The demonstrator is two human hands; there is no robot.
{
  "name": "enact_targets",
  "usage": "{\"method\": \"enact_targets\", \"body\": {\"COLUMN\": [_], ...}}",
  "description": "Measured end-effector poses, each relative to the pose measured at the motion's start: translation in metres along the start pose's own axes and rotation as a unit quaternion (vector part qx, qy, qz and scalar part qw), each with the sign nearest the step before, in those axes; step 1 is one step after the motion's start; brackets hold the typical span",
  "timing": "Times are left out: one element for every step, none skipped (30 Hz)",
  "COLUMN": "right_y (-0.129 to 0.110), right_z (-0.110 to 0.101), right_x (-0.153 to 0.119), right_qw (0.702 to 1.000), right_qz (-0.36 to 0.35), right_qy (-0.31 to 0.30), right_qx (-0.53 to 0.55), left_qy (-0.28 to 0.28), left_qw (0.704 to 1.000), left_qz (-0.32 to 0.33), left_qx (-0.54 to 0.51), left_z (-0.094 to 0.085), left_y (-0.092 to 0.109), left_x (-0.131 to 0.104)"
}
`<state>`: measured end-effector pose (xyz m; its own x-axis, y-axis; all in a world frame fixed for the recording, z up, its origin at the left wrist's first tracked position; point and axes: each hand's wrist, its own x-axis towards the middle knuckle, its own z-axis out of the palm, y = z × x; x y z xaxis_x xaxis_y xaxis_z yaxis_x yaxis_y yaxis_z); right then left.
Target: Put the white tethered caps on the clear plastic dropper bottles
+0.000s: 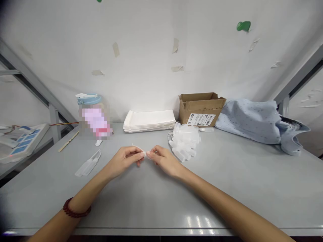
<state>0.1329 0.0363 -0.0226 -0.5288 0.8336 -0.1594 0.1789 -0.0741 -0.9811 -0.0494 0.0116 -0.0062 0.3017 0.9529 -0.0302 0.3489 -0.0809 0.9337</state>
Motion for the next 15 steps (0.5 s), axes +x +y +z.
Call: {"method": "enact_targets", "body": {"right_y": [-0.0001, -0.0005, -0.001, -0.0016, -0.0023, -0.0029, -0.0034, -0.0038, -0.004, -0.004, -0.0037, -0.0032, -0.0024, -0.0012, 0.0003], "right_z": [-0.0011, -0.0021, -0.0028, -0.0033, -0.0035, -0.0034, -0.0032, -0.003, -0.0027, -0.0026, -0.0026, -0.0029, -0.0034, -0.0041, -0.0049], "right_x": [0.0, 0.0001, 0.0001, 0.0001, 0.0, -0.0001, -0.0004, -0.0007, -0.0011, -0.0014, -0.0016, -0.0016, -0.0013, -0.0006, 0.0005], "right_qw": [0.999, 0.998, 0.994, 0.99, 0.986, 0.98, 0.975, 0.97, 0.967, 0.966, 0.966, 0.968, 0.971, 0.974, 0.977], "right_qz": [-0.018, -0.038, -0.06, -0.08, -0.099, -0.117, -0.135, -0.149, -0.158, -0.163, -0.162, -0.157, -0.151, -0.142, -0.132], "right_qy": [0.008, 0.017, 0.027, 0.038, 0.048, 0.06, 0.069, 0.078, 0.084, 0.09, 0.092, 0.092, 0.089, 0.083, 0.074], "right_qx": [-0.026, -0.055, -0.084, -0.11, -0.129, -0.146, -0.163, -0.174, -0.179, -0.18, -0.177, -0.172, -0.165, -0.158, -0.149], "left_qy": [0.014, 0.029, 0.041, 0.047, 0.049, 0.046, 0.041, 0.036, 0.033, 0.029, 0.023, 0.017, 0.012, 0.009, 0.011], "left_qw": [1.0, 0.999, 0.999, 0.998, 0.998, 0.997, 0.997, 0.997, 0.997, 0.998, 0.998, 0.999, 0.999, 1.0, 1.0], "left_qz": [-0.003, -0.008, -0.016, -0.024, -0.033, -0.04, -0.044, -0.045, -0.043, -0.04, -0.035, -0.03, -0.025, -0.02, -0.012], "left_qx": [-0.007, -0.014, -0.022, -0.03, -0.036, -0.04, -0.042, -0.044, -0.046, -0.046, -0.044, -0.039, -0.03, -0.019, -0.004], "left_z": [-0.0016, -0.0032, -0.0046, -0.0058, -0.0066, -0.007, -0.0071, -0.0069, -0.0066, -0.0063, -0.0061, -0.0058, -0.0055, -0.005, -0.0043], "left_y": [0.0009, 0.0014, 0.0014, 0.0012, 0.0007, 0.0001, -0.0004, -0.0007, -0.0008, -0.0008, -0.0006, -0.0004, -0.0004, -0.0005, -0.0011], "left_x": [0.0003, 0.0006, 0.001, 0.0013, 0.0016, 0.0019, 0.002, 0.0021, 0.0019, 0.0015, 0.0009, 0.0001, -0.0007, -0.0016, -0.0025]}}
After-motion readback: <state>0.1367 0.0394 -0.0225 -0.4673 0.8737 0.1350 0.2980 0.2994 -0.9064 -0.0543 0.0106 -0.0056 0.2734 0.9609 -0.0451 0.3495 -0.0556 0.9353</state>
